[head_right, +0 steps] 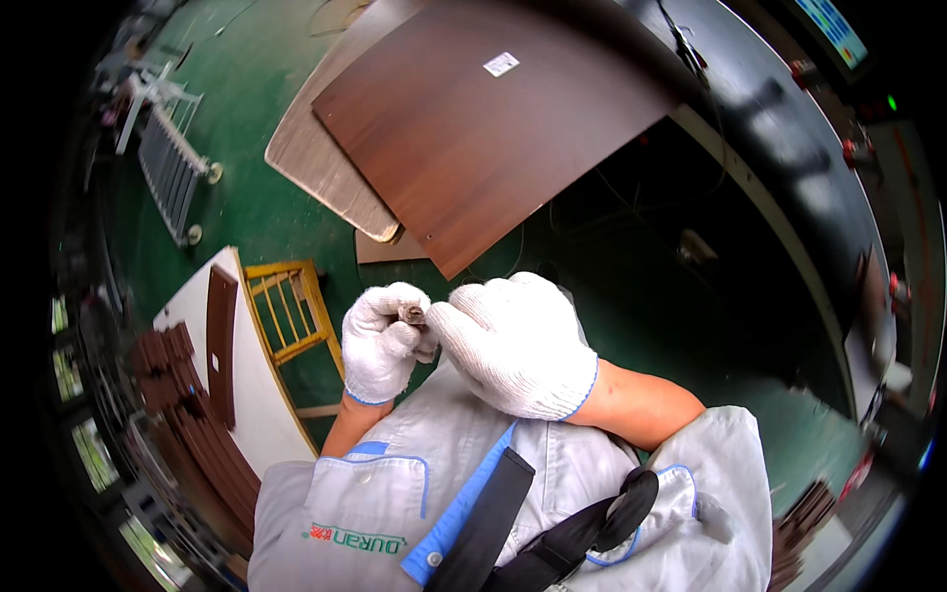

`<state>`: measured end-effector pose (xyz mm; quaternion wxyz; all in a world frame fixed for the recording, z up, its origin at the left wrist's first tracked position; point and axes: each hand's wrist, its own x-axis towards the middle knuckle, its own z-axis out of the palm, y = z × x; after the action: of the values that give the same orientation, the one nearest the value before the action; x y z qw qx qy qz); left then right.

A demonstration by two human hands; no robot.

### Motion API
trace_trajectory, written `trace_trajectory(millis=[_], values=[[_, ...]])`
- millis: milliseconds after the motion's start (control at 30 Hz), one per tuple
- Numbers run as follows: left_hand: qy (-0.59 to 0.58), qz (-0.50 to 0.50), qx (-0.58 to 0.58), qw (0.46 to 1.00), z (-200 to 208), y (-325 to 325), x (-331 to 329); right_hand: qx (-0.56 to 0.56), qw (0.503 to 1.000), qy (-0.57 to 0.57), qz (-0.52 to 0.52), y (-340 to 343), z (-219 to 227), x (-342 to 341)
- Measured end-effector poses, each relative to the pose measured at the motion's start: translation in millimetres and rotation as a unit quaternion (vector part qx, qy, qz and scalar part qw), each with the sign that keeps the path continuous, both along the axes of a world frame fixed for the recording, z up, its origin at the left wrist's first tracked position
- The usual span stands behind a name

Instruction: The person cleans wooden panels by applying a substance from a small bottle and rubbing the surface with a white cloth, before stacking them on a table and using an air duster.

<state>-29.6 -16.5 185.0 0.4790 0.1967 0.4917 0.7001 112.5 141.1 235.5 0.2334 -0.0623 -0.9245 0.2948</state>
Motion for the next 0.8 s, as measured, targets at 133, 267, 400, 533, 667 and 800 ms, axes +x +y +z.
trace_trajectory(millis=[133, 267, 400, 533, 667, 800], values=[[-0.070, -0.063, 0.005, 0.996, -5, -1, -28, 0.037, 0.991, 0.045, -0.122, -36, -14, -14], [-0.127, -0.106, 0.039, 0.985, -14, -4, -49, 0.048, 0.976, 0.058, -0.206, -64, -20, -25], [-0.157, -0.140, 0.051, 0.976, -19, -1, -60, 0.035, 0.963, 0.074, -0.256, -78, -23, -35], [-0.187, -0.164, 0.080, 0.965, -23, 8, -64, 0.031, 0.950, 0.081, -0.300, -80, -18, -41], [-0.148, -0.176, 0.089, 0.969, -29, 18, -65, -0.003, 0.943, 0.089, -0.322, -73, -21, -38], [-0.202, -0.180, 0.083, 0.959, -27, 23, -65, 0.016, 0.927, 0.101, -0.361, -63, -16, -33]])
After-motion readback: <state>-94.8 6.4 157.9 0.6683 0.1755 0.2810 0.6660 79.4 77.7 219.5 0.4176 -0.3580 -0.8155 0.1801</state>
